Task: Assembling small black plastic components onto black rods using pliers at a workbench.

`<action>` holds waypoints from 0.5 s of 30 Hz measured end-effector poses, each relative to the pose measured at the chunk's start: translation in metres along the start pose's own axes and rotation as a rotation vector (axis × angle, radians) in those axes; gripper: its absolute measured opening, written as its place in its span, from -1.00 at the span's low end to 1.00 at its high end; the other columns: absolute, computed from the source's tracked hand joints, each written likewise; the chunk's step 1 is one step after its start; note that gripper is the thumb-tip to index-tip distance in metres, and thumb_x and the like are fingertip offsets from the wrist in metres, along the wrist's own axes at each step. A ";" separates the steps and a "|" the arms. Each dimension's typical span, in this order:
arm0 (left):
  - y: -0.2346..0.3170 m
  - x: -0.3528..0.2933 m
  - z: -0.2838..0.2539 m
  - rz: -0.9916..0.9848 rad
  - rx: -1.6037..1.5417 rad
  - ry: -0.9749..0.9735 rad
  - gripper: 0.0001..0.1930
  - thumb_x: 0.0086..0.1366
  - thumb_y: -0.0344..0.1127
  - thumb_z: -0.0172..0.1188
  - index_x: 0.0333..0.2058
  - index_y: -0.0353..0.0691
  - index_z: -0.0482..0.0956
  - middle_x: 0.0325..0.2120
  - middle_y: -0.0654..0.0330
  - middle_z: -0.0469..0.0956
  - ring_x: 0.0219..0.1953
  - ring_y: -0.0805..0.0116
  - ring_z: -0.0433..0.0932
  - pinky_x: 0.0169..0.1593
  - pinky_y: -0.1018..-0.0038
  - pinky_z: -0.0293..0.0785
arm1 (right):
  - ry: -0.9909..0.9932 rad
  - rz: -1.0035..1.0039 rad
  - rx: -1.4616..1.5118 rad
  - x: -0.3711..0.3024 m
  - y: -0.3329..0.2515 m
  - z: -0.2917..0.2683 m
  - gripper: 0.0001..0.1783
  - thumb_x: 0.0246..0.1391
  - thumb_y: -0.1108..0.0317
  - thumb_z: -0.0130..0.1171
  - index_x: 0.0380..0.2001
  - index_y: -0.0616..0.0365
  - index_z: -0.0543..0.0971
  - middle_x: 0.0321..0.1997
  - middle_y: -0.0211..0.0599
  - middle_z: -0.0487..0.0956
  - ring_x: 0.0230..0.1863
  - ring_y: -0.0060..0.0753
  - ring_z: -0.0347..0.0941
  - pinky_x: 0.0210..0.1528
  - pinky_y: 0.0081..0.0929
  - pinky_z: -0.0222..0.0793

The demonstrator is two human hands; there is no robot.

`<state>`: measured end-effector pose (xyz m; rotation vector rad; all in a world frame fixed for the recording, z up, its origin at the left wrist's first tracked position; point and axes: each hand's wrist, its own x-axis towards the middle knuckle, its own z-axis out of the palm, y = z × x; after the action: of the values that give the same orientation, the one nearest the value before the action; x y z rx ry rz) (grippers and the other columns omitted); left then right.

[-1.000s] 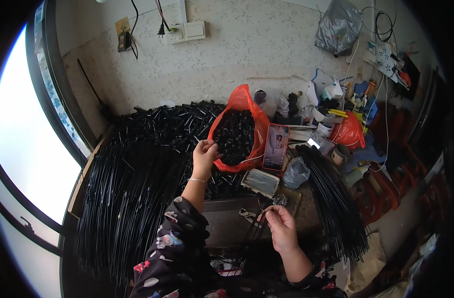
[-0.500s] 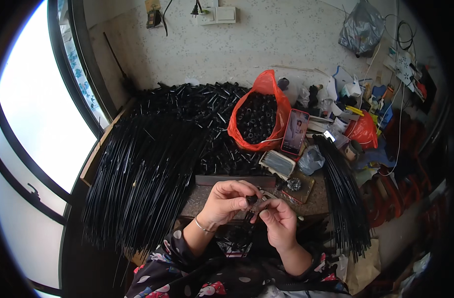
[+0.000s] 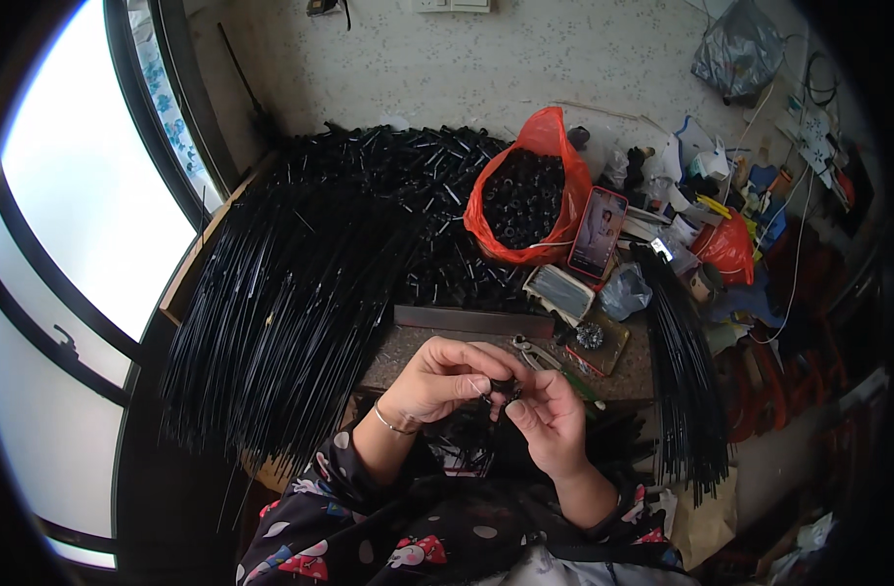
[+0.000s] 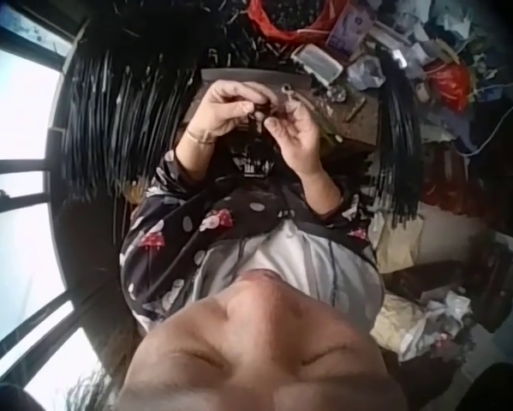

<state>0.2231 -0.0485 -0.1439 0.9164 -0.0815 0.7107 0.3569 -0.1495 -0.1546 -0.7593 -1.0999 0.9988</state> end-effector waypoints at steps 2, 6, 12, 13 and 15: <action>0.002 -0.002 -0.002 -0.001 -0.004 -0.027 -0.85 0.07 -0.55 0.17 -0.33 -0.41 0.54 -0.32 -0.05 0.45 -0.36 0.27 0.54 -0.20 0.54 0.53 | -0.022 -0.001 0.005 0.000 0.001 -0.001 -0.80 0.08 0.49 0.05 -0.25 0.29 0.30 -0.35 -0.34 0.44 -0.32 -0.63 0.41 -0.24 -0.69 0.36; 0.000 -0.002 -0.003 0.122 0.129 -0.105 -0.83 0.10 -0.54 0.15 -0.29 -0.38 0.56 -0.28 0.01 0.47 -0.28 0.29 0.49 -0.20 0.42 0.49 | -0.040 0.006 0.023 -0.003 0.001 0.001 -0.79 0.08 0.47 0.06 -0.26 0.28 0.29 -0.34 -0.38 0.41 -0.37 -0.69 0.36 -0.29 -0.76 0.31; 0.006 0.002 -0.008 0.059 0.185 -0.096 -0.89 0.06 -0.54 0.18 -0.39 -0.42 0.59 -0.32 -0.03 0.47 -0.26 0.25 0.48 -0.14 0.46 0.44 | -0.012 0.042 0.074 -0.001 0.001 0.004 -0.75 0.09 0.45 0.06 -0.22 0.25 0.25 -0.34 -0.40 0.37 -0.34 -0.69 0.33 -0.28 -0.75 0.27; 0.005 0.002 -0.009 0.053 0.145 -0.091 -0.90 0.03 -0.54 0.19 -0.43 -0.45 0.59 -0.36 -0.06 0.47 -0.27 0.20 0.49 -0.13 0.45 0.44 | -0.009 0.043 0.074 0.000 0.002 0.002 -0.75 0.09 0.45 0.06 -0.22 0.25 0.25 -0.34 -0.40 0.37 -0.34 -0.69 0.33 -0.28 -0.75 0.27; 0.006 0.003 -0.009 0.021 0.144 -0.078 -0.90 0.03 -0.54 0.19 -0.43 -0.44 0.60 -0.38 -0.05 0.48 -0.25 0.21 0.48 -0.12 0.43 0.42 | -0.074 0.074 0.110 0.003 0.005 -0.003 -0.74 0.09 0.42 0.04 -0.21 0.27 0.25 -0.26 -0.30 0.40 -0.28 -0.54 0.38 -0.23 -0.56 0.38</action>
<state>0.2191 -0.0377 -0.1443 1.0826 -0.1104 0.7071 0.3586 -0.1452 -0.1591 -0.6825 -1.0770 1.1485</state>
